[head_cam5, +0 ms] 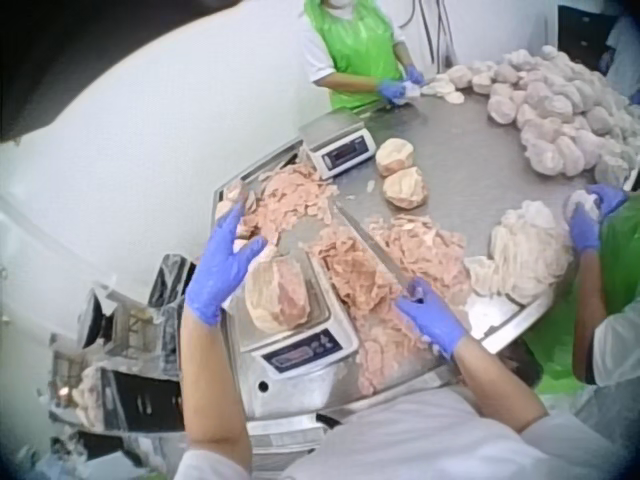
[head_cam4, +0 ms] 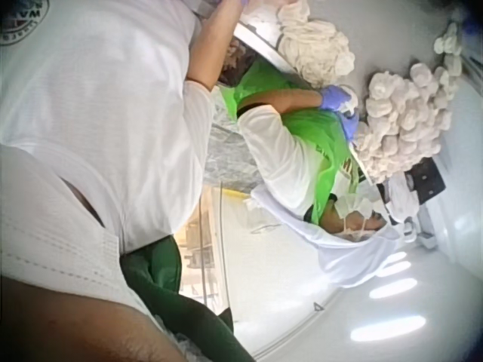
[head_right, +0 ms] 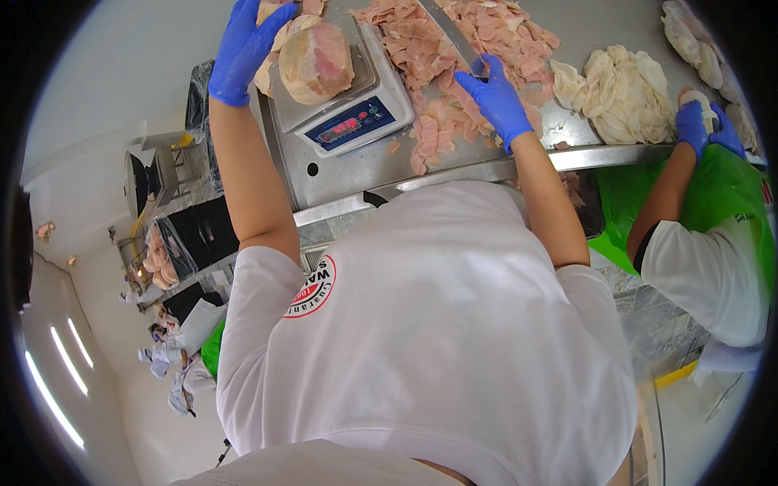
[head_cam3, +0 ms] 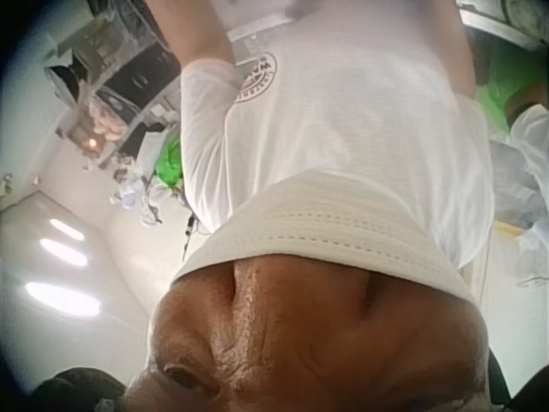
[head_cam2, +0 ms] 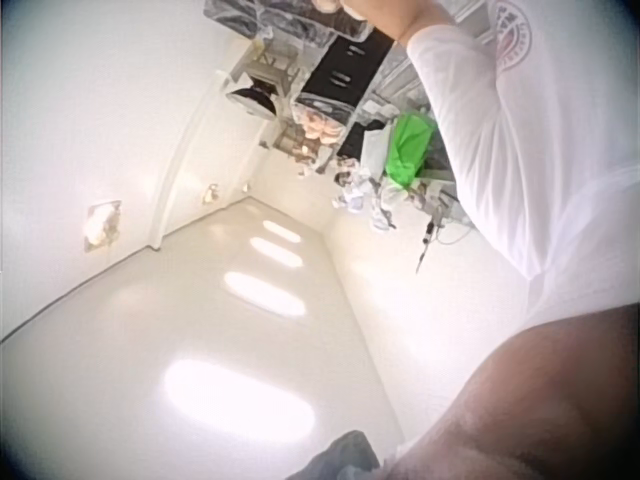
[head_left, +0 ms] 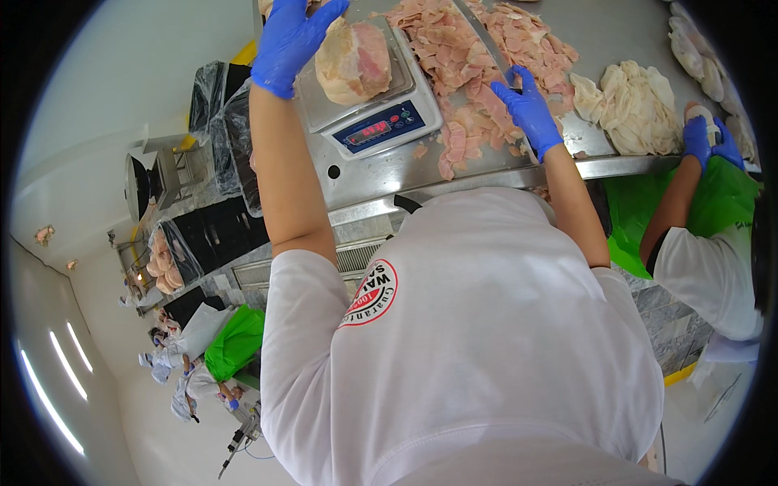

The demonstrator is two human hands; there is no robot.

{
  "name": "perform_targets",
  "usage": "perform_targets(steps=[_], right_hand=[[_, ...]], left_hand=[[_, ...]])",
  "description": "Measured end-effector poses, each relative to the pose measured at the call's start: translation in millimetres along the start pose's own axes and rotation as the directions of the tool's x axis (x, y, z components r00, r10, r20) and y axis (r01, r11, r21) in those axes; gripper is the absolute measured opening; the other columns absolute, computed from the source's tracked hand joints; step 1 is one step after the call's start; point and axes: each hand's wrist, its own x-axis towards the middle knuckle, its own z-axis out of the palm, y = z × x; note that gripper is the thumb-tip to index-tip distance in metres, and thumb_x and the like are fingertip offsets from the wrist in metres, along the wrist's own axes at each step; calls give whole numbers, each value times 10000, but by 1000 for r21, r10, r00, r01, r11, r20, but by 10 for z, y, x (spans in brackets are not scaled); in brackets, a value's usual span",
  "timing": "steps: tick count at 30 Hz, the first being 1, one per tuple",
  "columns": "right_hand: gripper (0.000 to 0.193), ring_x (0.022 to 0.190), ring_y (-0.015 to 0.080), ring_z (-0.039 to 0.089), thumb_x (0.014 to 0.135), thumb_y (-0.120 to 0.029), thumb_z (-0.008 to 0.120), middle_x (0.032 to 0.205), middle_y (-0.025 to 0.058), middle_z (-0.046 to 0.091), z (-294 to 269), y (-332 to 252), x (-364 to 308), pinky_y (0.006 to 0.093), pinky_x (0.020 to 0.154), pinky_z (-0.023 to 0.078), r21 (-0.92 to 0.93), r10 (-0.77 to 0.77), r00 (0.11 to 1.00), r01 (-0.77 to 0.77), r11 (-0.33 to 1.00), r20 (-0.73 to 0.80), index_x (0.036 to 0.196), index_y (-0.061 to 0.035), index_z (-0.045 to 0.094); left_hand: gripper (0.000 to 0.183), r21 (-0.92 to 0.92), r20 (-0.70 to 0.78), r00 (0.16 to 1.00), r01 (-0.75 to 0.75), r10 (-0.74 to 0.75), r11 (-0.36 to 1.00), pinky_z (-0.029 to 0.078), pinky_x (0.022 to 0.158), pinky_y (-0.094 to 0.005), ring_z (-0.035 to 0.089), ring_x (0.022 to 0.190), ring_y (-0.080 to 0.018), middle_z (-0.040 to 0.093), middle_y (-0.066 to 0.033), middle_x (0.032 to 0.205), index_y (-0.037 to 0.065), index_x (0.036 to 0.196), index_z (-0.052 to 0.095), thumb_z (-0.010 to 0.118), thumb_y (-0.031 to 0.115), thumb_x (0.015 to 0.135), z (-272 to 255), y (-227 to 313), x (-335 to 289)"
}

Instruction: The person trims fat and skin from raw chicken breasts using a knife on a digital scale. They repeatedly weigh the chicken, trim excess material, and place the trimmed pieces into a bin while discarding the trimmings. The process is repeated for multiple chicken breasts in a commercial kitchen setting.

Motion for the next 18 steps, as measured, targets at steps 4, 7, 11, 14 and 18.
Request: perform_targets(steps=[4,7,11,14,18], right_hand=[[834,1011,341,661,838,-447,707,1077,202,676,-10,279,107,400,894,493,-145,-157,987,150,978,-41,1451,-42,313],[875,1021,375,658,848,-443,684,1098,223,671,11,304,89,409,901,495,-306,-118,993,105,946,-25,1492,-50,242],[891,1007,382,658,865,-444,656,1119,236,664,-7,84,27,422,901,496,-448,-76,997,78,891,21,1522,-63,190],[849,1079,388,620,879,-452,646,1210,252,617,34,-78,104,435,932,479,-677,-250,968,182,713,-2,1516,-69,237],[801,1191,384,543,882,-455,666,1339,264,522,405,-469,165,434,999,437,-382,-522,853,491,783,26,1482,-51,324]], left_hand=[[687,160,-25,987,159,-157,974,347,1080,-371,440,1291,-316,479,-172,1406,38,1449,394,699,291,888,-117,-305,-335],[553,111,-90,990,121,-112,986,455,966,-312,600,1111,-228,608,-147,1238,-23,1331,522,676,296,906,-74,-521,-563],[612,-362,-8,892,418,-452,833,435,994,-302,580,1142,-232,608,-144,1247,-16,1340,522,704,352,887,243,-706,-782],[663,-656,192,835,500,-516,565,439,990,-298,565,1118,-170,599,-116,1247,-21,1376,474,716,350,883,479,-611,-973],[575,-735,-33,852,333,-522,591,477,957,-341,589,1092,-195,611,-121,1199,-14,1281,510,763,254,840,734,-431,-1253]])
